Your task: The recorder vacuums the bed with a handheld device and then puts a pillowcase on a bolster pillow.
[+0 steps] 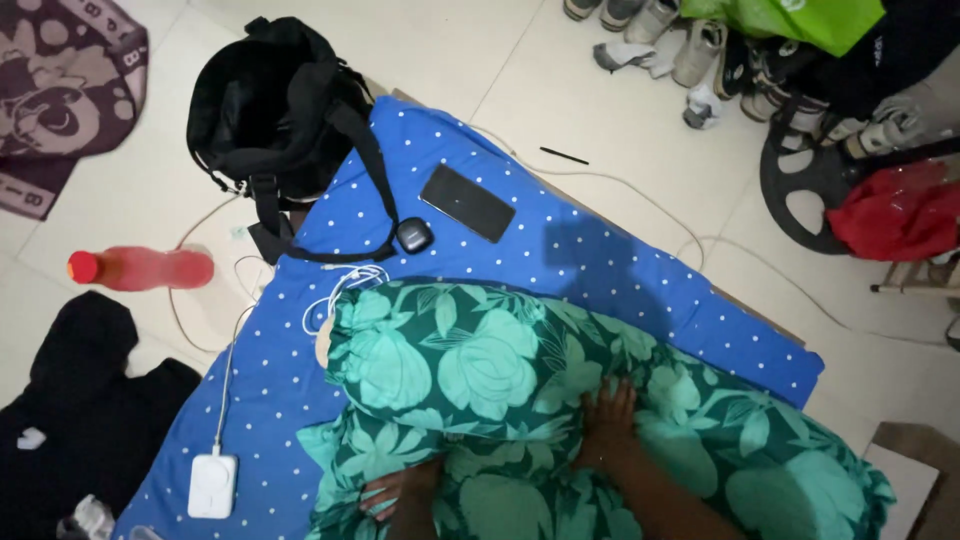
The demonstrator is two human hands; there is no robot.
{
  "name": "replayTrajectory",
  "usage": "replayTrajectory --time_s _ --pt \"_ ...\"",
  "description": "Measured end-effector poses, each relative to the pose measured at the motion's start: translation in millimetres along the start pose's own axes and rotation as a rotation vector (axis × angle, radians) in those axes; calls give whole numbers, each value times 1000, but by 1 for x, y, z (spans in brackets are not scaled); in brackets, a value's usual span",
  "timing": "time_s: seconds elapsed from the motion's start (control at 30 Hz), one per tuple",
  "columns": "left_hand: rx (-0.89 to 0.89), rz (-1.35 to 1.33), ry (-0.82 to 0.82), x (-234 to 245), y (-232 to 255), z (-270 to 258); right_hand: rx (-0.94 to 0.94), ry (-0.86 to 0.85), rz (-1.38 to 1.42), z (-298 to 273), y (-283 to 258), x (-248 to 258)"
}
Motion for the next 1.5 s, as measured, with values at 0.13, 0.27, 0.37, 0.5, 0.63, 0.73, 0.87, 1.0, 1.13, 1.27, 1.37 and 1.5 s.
replayTrajectory --time_s 0.13,0.27,0.37,0.5,0.63,0.73,0.87,1.0,1.13,1.27,1.37,1.5 --pt "-10 -23 -7 -5 -10 17 10 32 5 -4 0 12" --pt "-19 -60 -18 14 4 -15 14 76 2 76 10 -57" --pt "-12 -95 -31 32 5 -20 23 114 -14 50 9 -31" --pt "-25 -120 -35 28 5 -21 32 149 -7 12 3 2" --pt "-31 -163 -40 26 18 -17 41 201 -12 15 3 -2" --pt "-30 -182 -45 40 13 -19 55 227 -15 52 4 -30" --pt "-42 -188 -57 60 10 -40 63 241 -10 98 15 -69" --pt "-58 -193 -64 76 9 -45 72 258 4 125 10 -88" --pt "-62 -192 -85 54 4 -28 82 263 1 83 -1 -56" --pt "-72 -204 -104 30 -5 -4 86 281 -1 94 5 -57" --pt "-87 -203 -113 28 -2 -7 88 289 10 114 11 -81" --pt "-78 -215 -123 34 -1 -11 112 309 4 123 6 -86"
Point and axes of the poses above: each hand's wrist, its own z-axis towards the middle knuckle, its own x-axis out of the back of the hand, y = z × x, the point moved 6 cm from there along z, towards the middle knuckle, and after that the axes turned 9 degrees about -z, right-handed, at the moved point
